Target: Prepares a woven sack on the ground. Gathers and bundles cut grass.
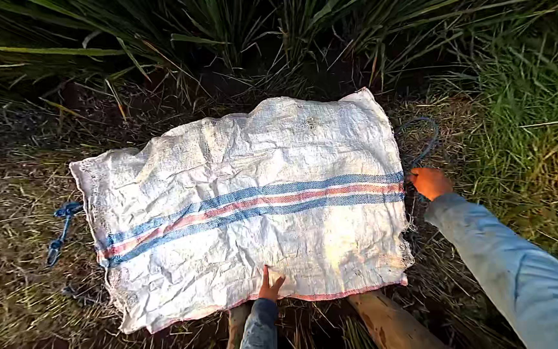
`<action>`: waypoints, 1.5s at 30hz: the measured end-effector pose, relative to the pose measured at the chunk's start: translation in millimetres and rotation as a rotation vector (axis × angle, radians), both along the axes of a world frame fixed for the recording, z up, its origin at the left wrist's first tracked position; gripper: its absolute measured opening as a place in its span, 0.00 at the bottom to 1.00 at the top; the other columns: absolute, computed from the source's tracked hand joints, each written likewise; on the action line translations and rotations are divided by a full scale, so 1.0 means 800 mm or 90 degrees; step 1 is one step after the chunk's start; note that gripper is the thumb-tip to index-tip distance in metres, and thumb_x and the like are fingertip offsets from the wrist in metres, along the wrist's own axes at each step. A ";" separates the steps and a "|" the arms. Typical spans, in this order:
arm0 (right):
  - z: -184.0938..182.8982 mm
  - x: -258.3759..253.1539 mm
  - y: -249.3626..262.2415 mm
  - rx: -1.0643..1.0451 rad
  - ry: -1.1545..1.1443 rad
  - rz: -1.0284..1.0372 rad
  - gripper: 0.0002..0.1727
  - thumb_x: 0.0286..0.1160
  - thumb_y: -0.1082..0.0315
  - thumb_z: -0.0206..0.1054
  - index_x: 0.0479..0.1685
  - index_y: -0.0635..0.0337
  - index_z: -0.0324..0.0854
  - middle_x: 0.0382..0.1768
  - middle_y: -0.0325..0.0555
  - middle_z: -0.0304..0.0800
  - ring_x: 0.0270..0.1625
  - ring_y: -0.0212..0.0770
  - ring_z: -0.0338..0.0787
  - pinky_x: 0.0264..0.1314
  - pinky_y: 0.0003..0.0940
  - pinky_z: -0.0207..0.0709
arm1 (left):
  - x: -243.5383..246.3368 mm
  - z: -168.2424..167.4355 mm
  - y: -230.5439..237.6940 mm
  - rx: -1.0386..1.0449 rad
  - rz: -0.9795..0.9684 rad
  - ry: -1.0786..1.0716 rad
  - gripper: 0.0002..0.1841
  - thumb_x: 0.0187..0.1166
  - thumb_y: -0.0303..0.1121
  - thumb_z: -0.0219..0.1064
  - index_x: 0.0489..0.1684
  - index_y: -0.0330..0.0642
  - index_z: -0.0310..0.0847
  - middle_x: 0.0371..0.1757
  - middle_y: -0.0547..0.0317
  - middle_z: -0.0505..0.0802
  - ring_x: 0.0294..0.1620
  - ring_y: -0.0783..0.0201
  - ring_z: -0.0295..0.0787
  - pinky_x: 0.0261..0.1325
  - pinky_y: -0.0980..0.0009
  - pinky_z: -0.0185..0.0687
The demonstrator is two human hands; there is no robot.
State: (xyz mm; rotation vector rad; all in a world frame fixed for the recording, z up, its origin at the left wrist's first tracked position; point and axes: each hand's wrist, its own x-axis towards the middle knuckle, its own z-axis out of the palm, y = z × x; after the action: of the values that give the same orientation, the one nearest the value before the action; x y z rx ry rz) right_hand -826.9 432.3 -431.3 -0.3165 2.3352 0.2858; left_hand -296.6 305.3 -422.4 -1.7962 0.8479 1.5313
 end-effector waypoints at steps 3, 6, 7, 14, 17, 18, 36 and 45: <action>0.001 -0.045 -0.011 -0.004 0.097 -0.010 0.21 0.92 0.60 0.57 0.66 0.69 0.83 0.64 0.81 0.82 0.70 0.82 0.80 0.64 0.83 0.70 | -0.007 -0.038 0.035 -0.020 -0.161 -0.096 0.46 0.78 0.48 0.75 0.94 0.47 0.53 0.88 0.20 0.60 0.88 0.24 0.58 0.86 0.36 0.59; -0.003 -0.066 -0.003 -0.059 0.144 -0.054 0.22 0.85 0.66 0.64 0.73 0.68 0.80 0.72 0.84 0.75 0.77 0.84 0.71 0.73 0.83 0.63 | 0.003 -0.043 0.040 -0.036 -0.220 -0.157 0.39 0.77 0.45 0.76 0.89 0.51 0.64 0.80 0.22 0.74 0.79 0.27 0.73 0.79 0.37 0.70; -0.007 -0.061 0.008 -0.108 0.155 -0.062 0.26 0.82 0.66 0.67 0.78 0.66 0.76 0.75 0.84 0.71 0.79 0.84 0.69 0.76 0.81 0.62 | 0.011 -0.038 0.035 -0.081 -0.194 -0.173 0.33 0.79 0.43 0.74 0.84 0.48 0.71 0.75 0.26 0.81 0.75 0.30 0.79 0.76 0.36 0.73; -0.014 0.101 0.068 -0.201 -0.045 -0.265 0.37 0.90 0.48 0.59 0.86 0.69 0.62 0.75 0.76 0.75 0.75 0.68 0.78 0.75 0.67 0.69 | 0.195 -0.008 -0.086 -0.495 0.087 -0.363 0.27 0.83 0.37 0.70 0.75 0.28 0.73 0.62 0.28 0.90 0.65 0.31 0.86 0.70 0.36 0.77; -0.032 0.141 0.074 -0.187 -0.005 -0.281 0.36 0.87 0.51 0.64 0.83 0.72 0.67 0.77 0.77 0.73 0.83 0.69 0.72 0.84 0.69 0.60 | 0.253 0.011 -0.219 -0.530 0.010 -0.305 0.34 0.83 0.38 0.70 0.83 0.26 0.64 0.79 0.23 0.76 0.81 0.32 0.72 0.83 0.43 0.66; -0.033 0.149 0.075 -0.184 0.017 -0.276 0.36 0.86 0.52 0.65 0.82 0.73 0.67 0.77 0.78 0.73 0.83 0.69 0.71 0.86 0.68 0.58 | 0.262 0.016 -0.266 -0.537 -0.015 -0.272 0.36 0.83 0.38 0.70 0.86 0.26 0.60 0.84 0.23 0.70 0.86 0.33 0.66 0.87 0.44 0.61; 0.039 0.281 0.093 -0.025 0.237 -0.330 0.35 0.90 0.47 0.57 0.79 0.72 0.71 0.77 0.75 0.75 0.83 0.66 0.73 0.86 0.63 0.60 | 0.198 -0.035 -0.618 -0.571 -0.207 -0.124 0.30 0.83 0.50 0.67 0.78 0.41 0.76 0.75 0.30 0.82 0.81 0.30 0.71 0.76 0.19 0.53; 0.047 0.307 0.062 0.060 0.183 -0.283 0.48 0.83 0.47 0.65 0.96 0.59 0.45 0.86 0.75 0.60 0.88 0.70 0.65 0.89 0.63 0.59 | 0.210 -0.009 -0.325 -0.651 -0.301 -0.011 0.46 0.75 0.41 0.73 0.94 0.42 0.52 0.94 0.27 0.48 0.95 0.30 0.37 0.88 0.25 0.37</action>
State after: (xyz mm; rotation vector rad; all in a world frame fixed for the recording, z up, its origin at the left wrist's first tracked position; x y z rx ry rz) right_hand -581.7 482.2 -394.0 0.3091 2.5825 0.2305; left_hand -128.4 45.6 -429.4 -1.9873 2.1192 0.7825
